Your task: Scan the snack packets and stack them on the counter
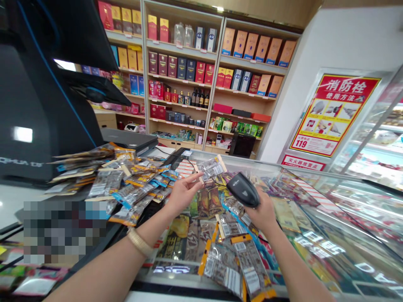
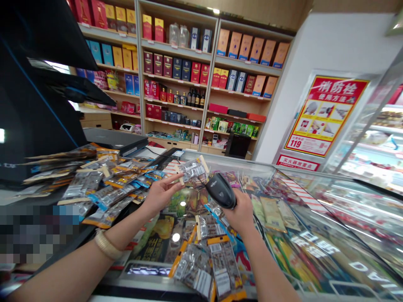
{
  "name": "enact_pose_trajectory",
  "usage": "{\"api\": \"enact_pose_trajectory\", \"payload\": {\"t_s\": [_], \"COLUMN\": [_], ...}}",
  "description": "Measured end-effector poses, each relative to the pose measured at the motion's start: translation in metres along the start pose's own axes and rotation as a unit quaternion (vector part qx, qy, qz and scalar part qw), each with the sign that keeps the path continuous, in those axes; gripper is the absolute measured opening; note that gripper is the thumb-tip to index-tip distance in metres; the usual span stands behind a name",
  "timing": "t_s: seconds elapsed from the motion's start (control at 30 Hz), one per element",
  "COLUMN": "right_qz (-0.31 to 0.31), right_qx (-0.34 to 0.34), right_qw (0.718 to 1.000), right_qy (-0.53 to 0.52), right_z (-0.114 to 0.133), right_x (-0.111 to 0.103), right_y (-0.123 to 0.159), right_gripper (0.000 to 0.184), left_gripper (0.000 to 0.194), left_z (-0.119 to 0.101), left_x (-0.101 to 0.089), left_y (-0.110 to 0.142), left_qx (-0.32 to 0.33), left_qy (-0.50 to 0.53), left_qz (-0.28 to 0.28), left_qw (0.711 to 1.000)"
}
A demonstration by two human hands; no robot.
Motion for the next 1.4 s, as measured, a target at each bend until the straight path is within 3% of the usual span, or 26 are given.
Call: {"api": "enact_pose_trajectory", "payload": {"t_s": [0.1,0.3,0.47,0.7,1.13,1.27,1.33,1.4], "right_qz": [-0.001,0.007,0.028,0.07,0.079,0.047,0.03,0.021], "right_qx": [-0.009,-0.027,-0.067,-0.134,-0.122,-0.115,-0.119,-0.118], "right_qw": [1.0,0.999,0.997,0.988,0.988,0.992,0.992,0.992], "right_qy": [0.006,-0.016,-0.024,-0.035,-0.042,-0.036,-0.035,-0.035], "right_z": [0.003,0.011,0.025,0.051,0.046,0.037,0.036,0.035], "right_x": [-0.001,-0.001,0.0,0.007,0.012,0.007,0.004,0.001], "right_y": [-0.001,-0.004,-0.007,-0.009,-0.005,-0.003,-0.004,-0.005], "right_gripper": [0.013,0.012,0.015,0.019,0.016,0.02,0.022,0.02], "left_gripper": [0.045,0.035,0.048,0.056,0.042,0.017,0.022,0.032], "left_z": [0.0,-0.012,-0.017,-0.02,-0.021,-0.047,-0.067,-0.079], "left_x": [-0.006,-0.018,-0.008,0.005,0.006,-0.02,-0.044,-0.075], "left_y": [-0.001,-0.001,0.002,0.009,0.009,0.012,0.017,0.019], "left_qx": [0.007,0.118,0.183,0.202,0.17,0.245,0.292,0.287], "left_qy": [-0.031,-0.124,-0.221,-0.305,-0.283,-0.295,-0.323,-0.365], "left_qz": [-0.037,-0.125,-0.111,-0.09,-0.081,-0.154,-0.224,-0.319], "left_qw": [0.999,0.977,0.951,0.926,0.941,0.911,0.872,0.826]}}
Point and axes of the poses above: each hand's wrist, its own y-axis away from the middle knuckle, its own x-axis out of the palm, z = x × y, the point moved 9 cm from there along -y, towards the middle knuckle, and after that the axes turned 12 degrees about -x, right-handed, at the moved point
